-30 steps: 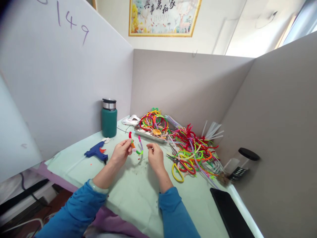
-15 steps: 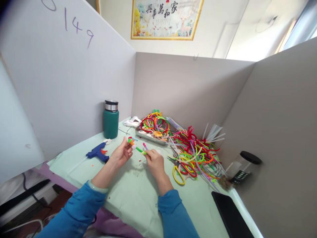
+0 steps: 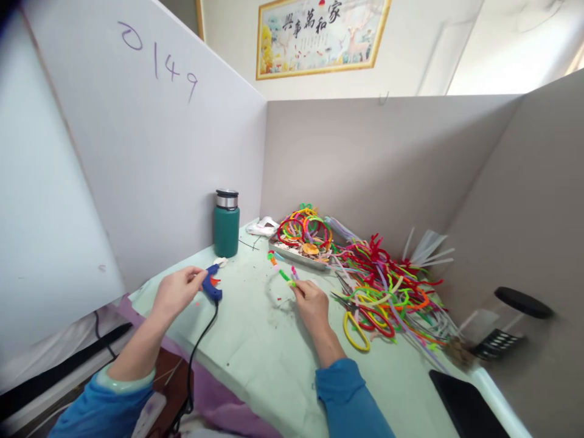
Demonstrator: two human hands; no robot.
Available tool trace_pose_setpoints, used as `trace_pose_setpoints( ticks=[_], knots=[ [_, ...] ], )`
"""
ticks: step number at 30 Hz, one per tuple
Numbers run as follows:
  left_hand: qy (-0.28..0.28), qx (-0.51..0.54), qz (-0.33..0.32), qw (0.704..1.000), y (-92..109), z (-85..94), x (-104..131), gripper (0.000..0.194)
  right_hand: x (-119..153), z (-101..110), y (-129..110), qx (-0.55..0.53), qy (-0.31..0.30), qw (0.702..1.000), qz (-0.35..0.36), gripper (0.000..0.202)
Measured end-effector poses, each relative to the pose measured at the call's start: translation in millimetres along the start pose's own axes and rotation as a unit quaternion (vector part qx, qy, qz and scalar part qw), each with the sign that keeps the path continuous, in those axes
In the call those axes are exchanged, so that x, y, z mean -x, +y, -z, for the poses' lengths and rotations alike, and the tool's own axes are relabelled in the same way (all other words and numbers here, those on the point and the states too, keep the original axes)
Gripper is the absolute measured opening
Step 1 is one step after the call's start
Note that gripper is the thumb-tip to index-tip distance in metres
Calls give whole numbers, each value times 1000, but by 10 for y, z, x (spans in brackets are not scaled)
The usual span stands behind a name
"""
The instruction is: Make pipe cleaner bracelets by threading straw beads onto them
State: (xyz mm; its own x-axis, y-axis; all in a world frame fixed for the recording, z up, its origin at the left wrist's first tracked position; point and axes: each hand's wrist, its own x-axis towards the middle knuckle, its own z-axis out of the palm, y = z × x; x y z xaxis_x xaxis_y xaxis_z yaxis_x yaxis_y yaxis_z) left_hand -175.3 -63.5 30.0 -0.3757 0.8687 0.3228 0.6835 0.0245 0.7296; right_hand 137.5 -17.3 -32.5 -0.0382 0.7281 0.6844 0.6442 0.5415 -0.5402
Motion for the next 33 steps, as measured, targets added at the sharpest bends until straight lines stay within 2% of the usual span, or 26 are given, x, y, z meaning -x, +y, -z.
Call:
trace_pose_setpoints(
  ticks=[3,6,10,14,17,21,24,28,33],
  knots=[
    [-45,-165,-25,985,-61,-33,98,37,8,-9,8,5,-5,1000,-8,24],
    [-57,-231,-36,971,-61,-157,186,51,15,-8,7,6,-11,1000,-10,23],
    [-13,-252,-38,967,-79,-197,156,47,20,-3,6,10,-11,1000,-10,23],
    [22,-258,-96,961,-218,-41,-26,39,19,-1,5,15,-13,1000,-8,23],
    [0,-251,-80,965,-388,83,-159,36,20,-3,0,18,-16,1000,-9,24],
    [-74,-233,-58,968,-547,126,-210,33,22,-7,-6,22,-25,999,-6,25],
    [-75,-255,-80,961,-539,96,-179,38,21,-6,-9,22,-28,999,-4,25],
    [-87,-318,-50,943,-447,56,-156,48,21,-5,-16,20,-24,1000,-5,25],
    [-136,-354,-46,924,-402,75,-226,35,25,-9,-18,25,-29,999,-9,24]
  ],
)
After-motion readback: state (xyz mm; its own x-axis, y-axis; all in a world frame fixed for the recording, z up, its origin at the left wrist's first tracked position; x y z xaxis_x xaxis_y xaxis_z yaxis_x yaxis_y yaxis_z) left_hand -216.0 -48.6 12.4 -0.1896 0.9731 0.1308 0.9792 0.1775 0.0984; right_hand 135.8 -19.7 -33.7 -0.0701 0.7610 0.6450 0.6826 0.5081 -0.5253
